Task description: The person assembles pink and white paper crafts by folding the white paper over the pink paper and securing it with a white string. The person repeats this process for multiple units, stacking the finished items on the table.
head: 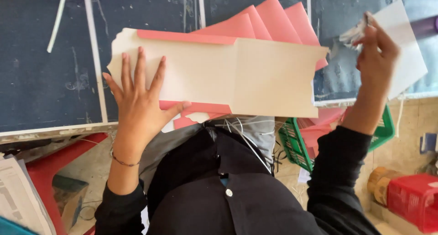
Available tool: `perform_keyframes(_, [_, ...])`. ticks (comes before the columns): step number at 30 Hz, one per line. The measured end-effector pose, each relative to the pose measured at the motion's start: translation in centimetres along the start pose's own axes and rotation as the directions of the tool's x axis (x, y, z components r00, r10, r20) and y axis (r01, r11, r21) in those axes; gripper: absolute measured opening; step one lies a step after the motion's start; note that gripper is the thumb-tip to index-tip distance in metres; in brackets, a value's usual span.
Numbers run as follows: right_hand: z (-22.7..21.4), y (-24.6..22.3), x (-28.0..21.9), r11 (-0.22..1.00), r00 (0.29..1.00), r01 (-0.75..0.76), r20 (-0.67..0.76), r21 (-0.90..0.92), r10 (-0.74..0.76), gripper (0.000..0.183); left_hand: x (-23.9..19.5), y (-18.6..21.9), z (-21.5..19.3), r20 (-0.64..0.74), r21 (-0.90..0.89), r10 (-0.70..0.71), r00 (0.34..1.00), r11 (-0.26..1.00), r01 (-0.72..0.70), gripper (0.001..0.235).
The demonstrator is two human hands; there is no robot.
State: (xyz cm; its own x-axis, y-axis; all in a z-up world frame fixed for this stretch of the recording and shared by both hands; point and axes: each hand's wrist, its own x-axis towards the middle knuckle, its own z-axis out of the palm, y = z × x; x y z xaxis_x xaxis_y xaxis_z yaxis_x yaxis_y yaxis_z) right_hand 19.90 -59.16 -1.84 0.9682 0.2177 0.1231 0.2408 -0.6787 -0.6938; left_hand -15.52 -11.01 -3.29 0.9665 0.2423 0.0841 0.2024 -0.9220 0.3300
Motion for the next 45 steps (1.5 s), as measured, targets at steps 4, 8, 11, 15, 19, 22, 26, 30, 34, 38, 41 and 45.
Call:
perform_keyframes(4, [-2.7,15.4,3.0,0.906,0.893,0.422,-0.178,0.014,-0.413,0.053,-0.6,0.1,0.0,0.019,-0.008,-0.038,0.999,0.999,0.038,0.112])
perform_keyframes(8, [-6.7,18.4,2.9,0.966,0.963,0.258,-0.073,-0.021,-0.259,0.071,-0.8,1.9,0.6,-0.034,0.119,-0.164,0.986,0.979,0.167,0.114])
perform_keyframes(11, [-10.5,20.7,1.8,0.990,0.992,0.124,0.001,-0.064,-0.124,0.086,-0.5,3.7,-0.4,-0.116,0.154,-0.091,0.989,0.982,0.109,0.115])
perform_keyframes(15, [2.8,-8.0,-4.8,0.870,0.962,-0.273,0.109,0.411,0.251,0.030,1.0,1.8,-0.2,-0.131,0.266,0.075,0.988,0.963,-0.038,0.106])
perform_keyframes(19, [4.3,-6.8,-3.6,0.480,0.914,-0.368,0.406,0.796,0.028,0.048,1.5,0.8,0.2,-0.053,0.020,0.061,0.997,0.998,-0.060,0.096])
perform_keyframes(22, [5.1,-4.8,-2.9,0.127,0.892,-0.430,0.443,0.894,-0.094,0.047,1.2,1.4,1.6,-0.056,0.007,0.038,0.998,0.999,-0.038,0.105])
perform_keyframes(26, [6.1,-4.1,-2.0,-0.174,0.931,-0.347,0.316,0.921,-0.185,0.064,1.3,2.7,3.0,-0.090,0.054,0.006,0.996,0.999,-0.001,0.113])
perform_keyframes(30, [4.7,-8.7,-2.0,0.098,0.985,-0.174,0.172,0.980,0.023,0.059,1.1,2.6,2.9,-0.114,0.014,0.000,0.993,1.000,0.001,0.108])
perform_keyframes(34, [3.5,-5.0,-0.3,0.828,0.901,0.198,-0.431,0.525,0.058,0.048,1.0,2.5,3.0,-0.122,0.024,0.011,0.992,1.000,-0.008,0.112])
perform_keyframes(38, [4.3,-5.5,-0.1,0.954,0.974,0.150,-0.203,0.261,-0.098,0.031,1.0,2.5,3.1,-0.097,0.037,0.002,0.995,0.999,0.002,0.113])
perform_keyframes(41, [4.6,-6.8,-0.3,0.933,0.926,0.064,0.328,0.355,-0.188,0.026,1.0,2.6,2.9,-0.120,0.023,0.003,0.993,1.000,0.000,0.111])
perform_keyframes(45, [4.2,-9.8,-1.2,0.925,0.949,-0.151,0.312,0.347,0.038,0.040,0.9,2.3,3.7,-0.154,0.066,0.006,0.988,0.998,0.004,0.114])
